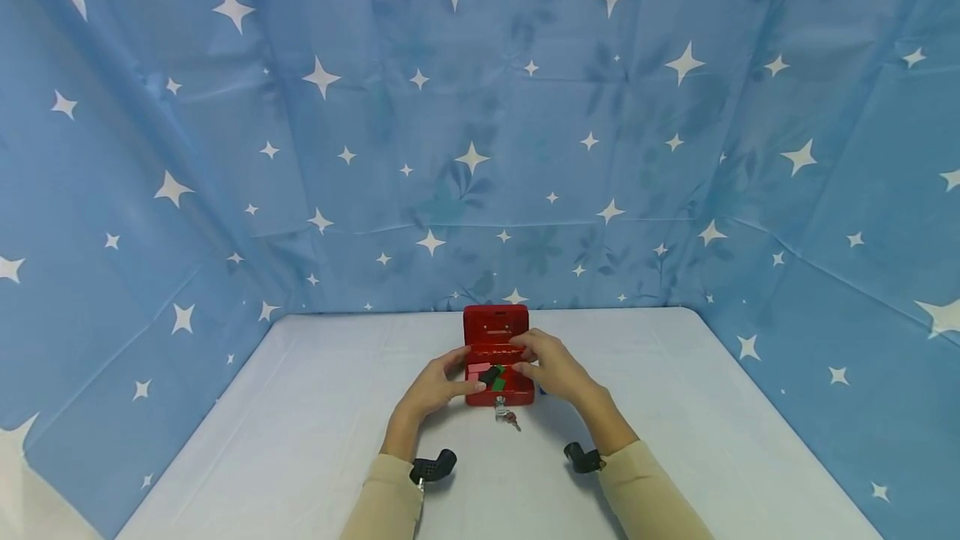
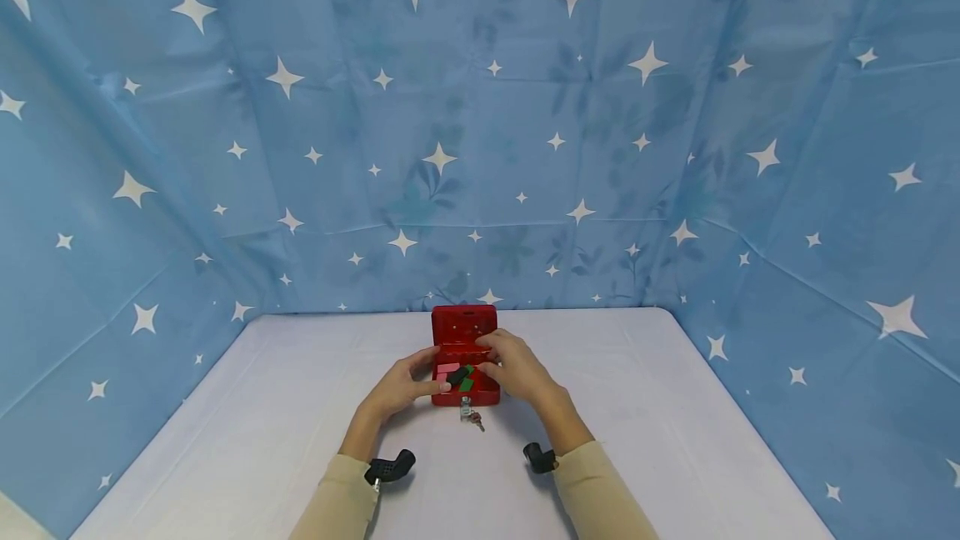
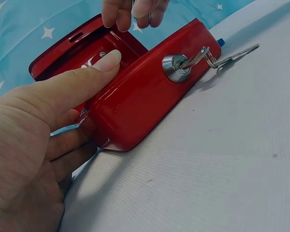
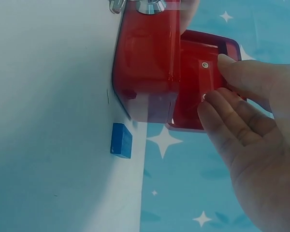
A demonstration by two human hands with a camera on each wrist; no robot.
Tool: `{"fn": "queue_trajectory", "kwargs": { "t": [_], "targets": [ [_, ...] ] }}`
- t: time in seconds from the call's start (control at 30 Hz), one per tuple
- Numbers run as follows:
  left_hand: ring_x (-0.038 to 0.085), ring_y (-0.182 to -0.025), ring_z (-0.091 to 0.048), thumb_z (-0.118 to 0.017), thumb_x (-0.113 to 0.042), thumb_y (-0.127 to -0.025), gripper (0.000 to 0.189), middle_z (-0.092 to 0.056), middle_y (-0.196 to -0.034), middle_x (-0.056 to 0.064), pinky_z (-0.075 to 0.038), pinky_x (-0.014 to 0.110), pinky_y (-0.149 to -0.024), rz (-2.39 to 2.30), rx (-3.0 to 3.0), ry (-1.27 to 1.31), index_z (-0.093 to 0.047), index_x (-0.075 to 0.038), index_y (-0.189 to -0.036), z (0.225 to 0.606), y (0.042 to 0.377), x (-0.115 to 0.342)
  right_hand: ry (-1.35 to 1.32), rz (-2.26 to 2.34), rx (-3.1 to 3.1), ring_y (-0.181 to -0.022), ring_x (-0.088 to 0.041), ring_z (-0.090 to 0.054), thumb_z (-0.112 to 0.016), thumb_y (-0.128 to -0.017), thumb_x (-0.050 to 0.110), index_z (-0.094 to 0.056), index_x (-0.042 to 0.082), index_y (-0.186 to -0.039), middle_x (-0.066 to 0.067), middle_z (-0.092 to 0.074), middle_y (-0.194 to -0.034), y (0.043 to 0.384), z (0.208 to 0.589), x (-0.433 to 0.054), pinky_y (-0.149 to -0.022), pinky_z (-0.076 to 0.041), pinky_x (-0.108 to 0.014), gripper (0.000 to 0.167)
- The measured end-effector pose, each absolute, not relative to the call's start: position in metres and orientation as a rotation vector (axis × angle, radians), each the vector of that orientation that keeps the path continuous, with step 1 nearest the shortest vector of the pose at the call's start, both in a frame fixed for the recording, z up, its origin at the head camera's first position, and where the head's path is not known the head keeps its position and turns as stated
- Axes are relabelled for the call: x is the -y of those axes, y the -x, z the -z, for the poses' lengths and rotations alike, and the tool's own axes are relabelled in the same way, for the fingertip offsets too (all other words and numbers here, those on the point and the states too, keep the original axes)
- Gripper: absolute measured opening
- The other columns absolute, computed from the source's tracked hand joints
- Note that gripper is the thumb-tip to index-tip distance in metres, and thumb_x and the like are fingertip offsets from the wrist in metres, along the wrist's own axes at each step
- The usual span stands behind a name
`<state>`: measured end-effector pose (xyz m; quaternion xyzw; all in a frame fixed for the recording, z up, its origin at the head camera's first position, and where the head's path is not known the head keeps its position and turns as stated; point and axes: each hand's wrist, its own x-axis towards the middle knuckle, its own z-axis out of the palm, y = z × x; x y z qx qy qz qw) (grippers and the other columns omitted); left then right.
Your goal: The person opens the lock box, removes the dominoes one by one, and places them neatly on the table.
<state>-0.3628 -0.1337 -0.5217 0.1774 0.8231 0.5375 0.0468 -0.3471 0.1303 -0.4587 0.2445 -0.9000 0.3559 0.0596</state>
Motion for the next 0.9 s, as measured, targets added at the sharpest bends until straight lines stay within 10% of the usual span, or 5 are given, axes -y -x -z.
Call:
{"fn": "queue_trajectory", "kwargs": {
  "t": [0.9],
  "targets": [
    [0.035,-0.152,-0.041,-0.085,-0.043,-0.084,0.087,-0.049,-0.160,0.007,-0.035,0.064,-0.121,-1.632,-2.523,-0.549,-0.046,-0.017,-0.158,0.5214,0.3628,0.1353,-0.798,-1.092,2.761,-0.101,-0.024,-0.066,-0.077,-0.093,0.008,-0.067,0.001,-0.133,-0.016,-0.068,-0.122,0.3471,0.4672,-0.1202,-0.089,-0.063,-0.038,0.042]
  ]
}}
